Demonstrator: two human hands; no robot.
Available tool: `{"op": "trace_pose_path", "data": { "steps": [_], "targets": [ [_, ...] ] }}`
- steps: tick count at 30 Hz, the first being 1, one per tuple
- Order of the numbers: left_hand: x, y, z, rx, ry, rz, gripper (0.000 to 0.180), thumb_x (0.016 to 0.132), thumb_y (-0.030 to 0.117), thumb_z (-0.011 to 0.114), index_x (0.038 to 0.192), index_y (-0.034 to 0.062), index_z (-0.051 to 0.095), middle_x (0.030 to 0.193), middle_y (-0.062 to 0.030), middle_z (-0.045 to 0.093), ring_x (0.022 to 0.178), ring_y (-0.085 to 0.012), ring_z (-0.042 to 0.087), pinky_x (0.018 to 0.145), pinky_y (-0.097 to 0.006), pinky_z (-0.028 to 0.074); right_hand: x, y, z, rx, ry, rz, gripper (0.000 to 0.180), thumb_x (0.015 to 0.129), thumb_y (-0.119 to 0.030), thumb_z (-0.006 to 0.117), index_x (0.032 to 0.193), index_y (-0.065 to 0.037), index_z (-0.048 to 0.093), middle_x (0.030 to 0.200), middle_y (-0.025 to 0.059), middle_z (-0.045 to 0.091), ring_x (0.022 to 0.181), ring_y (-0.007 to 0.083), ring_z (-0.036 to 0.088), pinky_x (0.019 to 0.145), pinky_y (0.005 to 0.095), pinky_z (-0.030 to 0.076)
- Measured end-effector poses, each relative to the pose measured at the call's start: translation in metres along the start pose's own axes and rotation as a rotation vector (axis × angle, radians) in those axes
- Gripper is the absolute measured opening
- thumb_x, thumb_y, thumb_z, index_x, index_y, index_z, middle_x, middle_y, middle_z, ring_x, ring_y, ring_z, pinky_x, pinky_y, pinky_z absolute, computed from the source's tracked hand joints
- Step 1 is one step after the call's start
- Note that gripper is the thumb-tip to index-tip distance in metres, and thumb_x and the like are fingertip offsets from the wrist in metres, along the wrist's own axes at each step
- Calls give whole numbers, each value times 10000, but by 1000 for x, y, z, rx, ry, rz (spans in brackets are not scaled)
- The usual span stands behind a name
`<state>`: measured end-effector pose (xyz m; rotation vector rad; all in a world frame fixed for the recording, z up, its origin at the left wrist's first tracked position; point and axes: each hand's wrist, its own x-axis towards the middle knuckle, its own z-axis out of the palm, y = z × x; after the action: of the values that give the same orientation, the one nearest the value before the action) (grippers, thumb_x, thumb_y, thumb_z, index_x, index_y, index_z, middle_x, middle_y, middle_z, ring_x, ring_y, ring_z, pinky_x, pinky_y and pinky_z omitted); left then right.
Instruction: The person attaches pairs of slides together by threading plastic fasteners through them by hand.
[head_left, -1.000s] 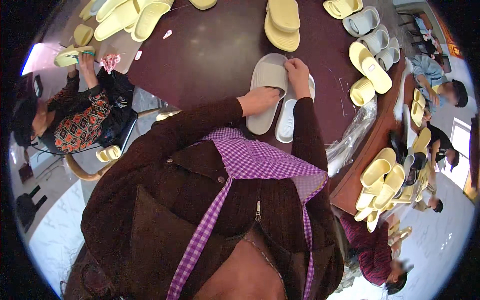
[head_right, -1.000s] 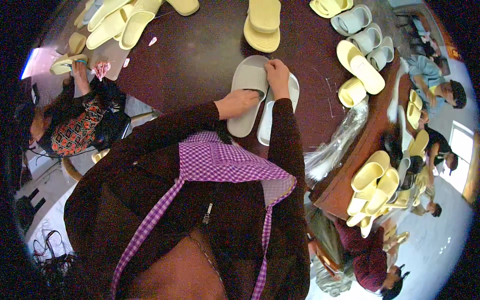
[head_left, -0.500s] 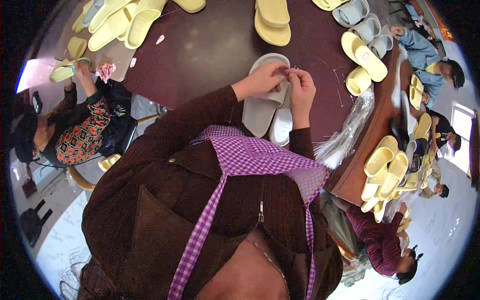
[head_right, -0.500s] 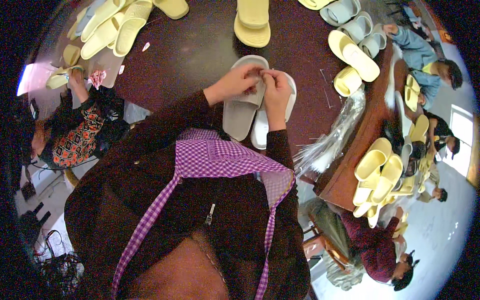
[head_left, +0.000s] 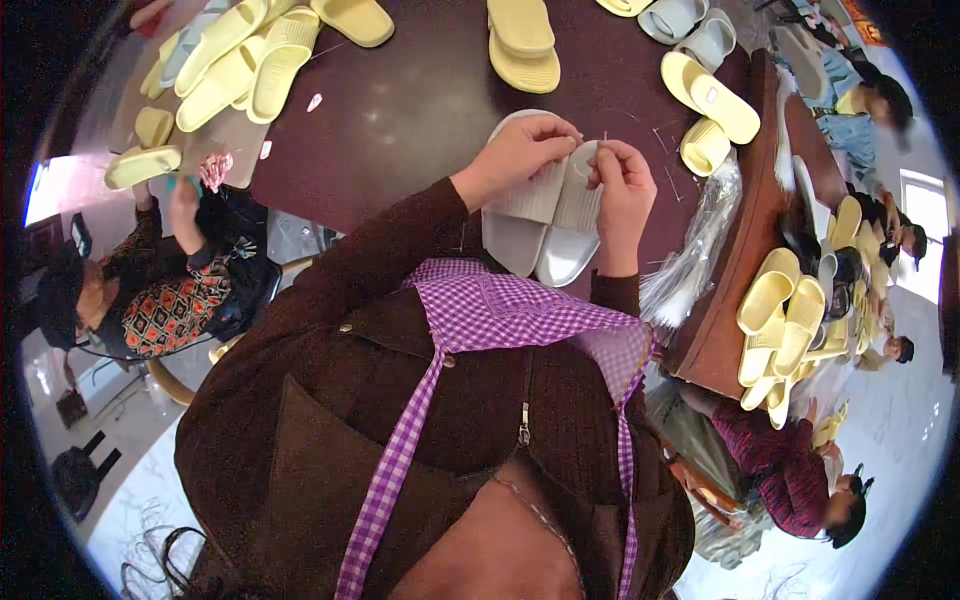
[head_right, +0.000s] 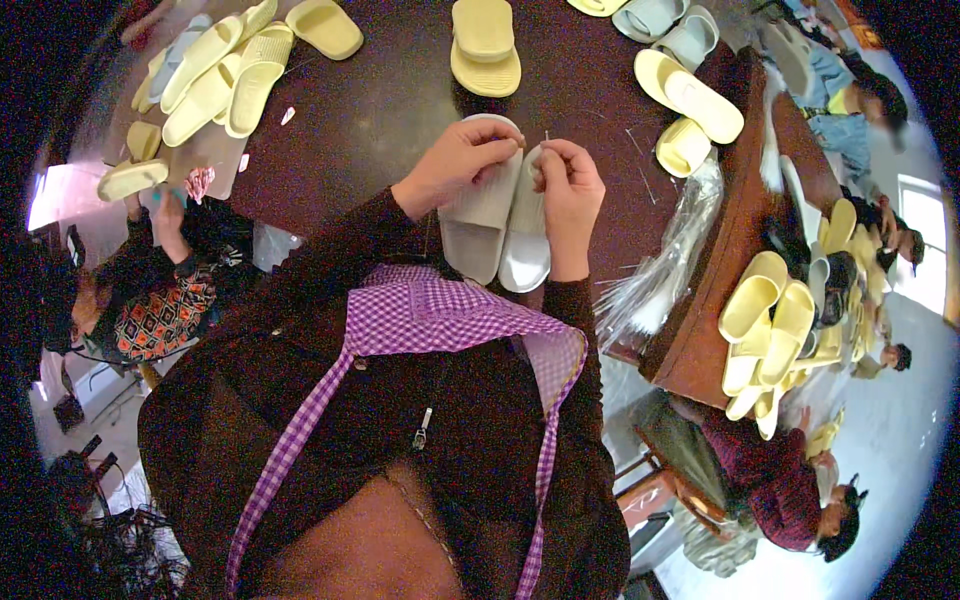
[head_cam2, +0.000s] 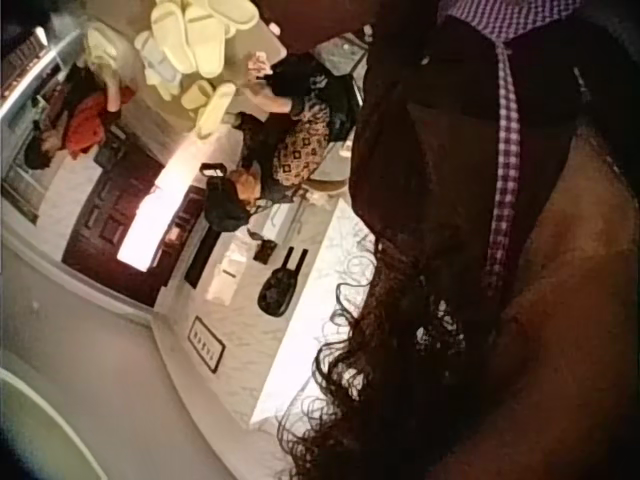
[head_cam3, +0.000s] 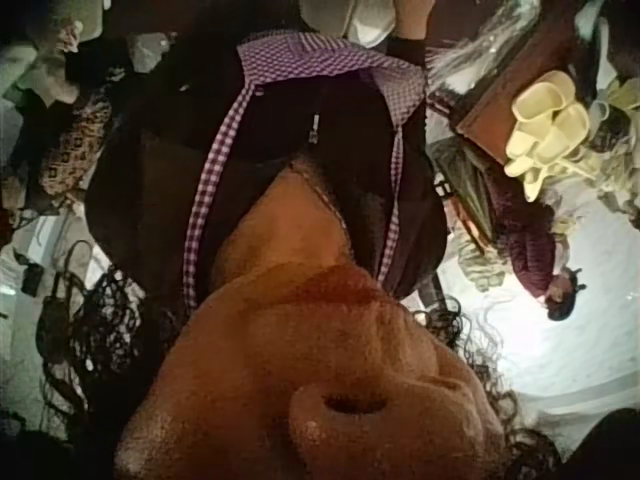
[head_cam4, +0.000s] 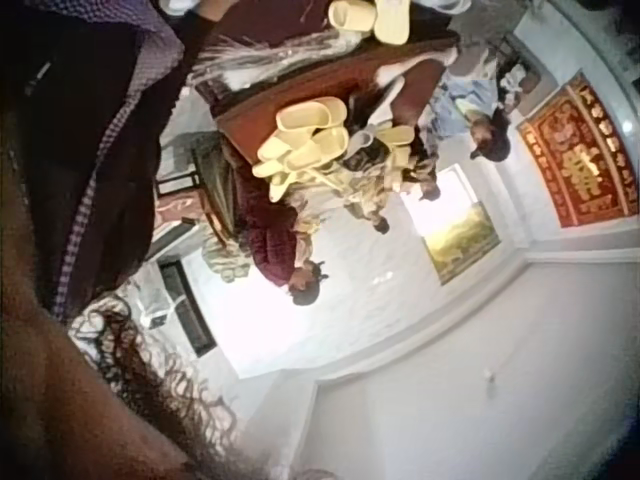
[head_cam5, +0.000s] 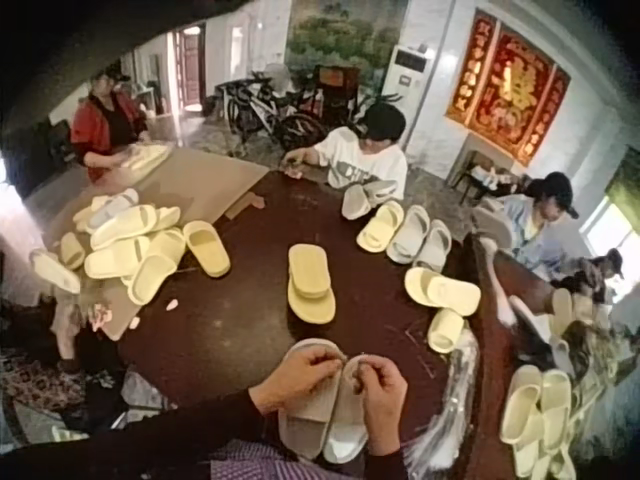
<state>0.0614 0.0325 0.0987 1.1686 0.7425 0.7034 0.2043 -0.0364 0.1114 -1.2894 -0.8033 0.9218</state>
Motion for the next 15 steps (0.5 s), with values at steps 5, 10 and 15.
{"op": "trace_pose_path", "data": {
  "steps": [5,10,15],
  "targets": [
    [-5,7,-1,-184,-108,-61,137,846,154,572,931,59,623,731,53,540,549,-5,436,464,-158,334,-6,-5,-2,-285,-41,-123,95,835,-33,571,912,-5,619,728,1,583,602,54,507,545,185,417],
    [-12,15,0,-221,-139,-89,117,847,144,566,912,62,617,728,54,534,546,-5,435,459,-156,332,-19,-8,4,-417,-47,-284,79,823,-30,593,892,-7,624,706,-15,571,597,34,501,534,170,406],
    [-17,16,3,-236,-122,-93,100,840,133,572,897,60,609,730,54,533,550,-5,439,461,-155,334,-26,-14,8,-481,-31,-314,68,806,-21,605,868,0,624,704,-17,571,605,28,505,534,169,407]
  ]
}}
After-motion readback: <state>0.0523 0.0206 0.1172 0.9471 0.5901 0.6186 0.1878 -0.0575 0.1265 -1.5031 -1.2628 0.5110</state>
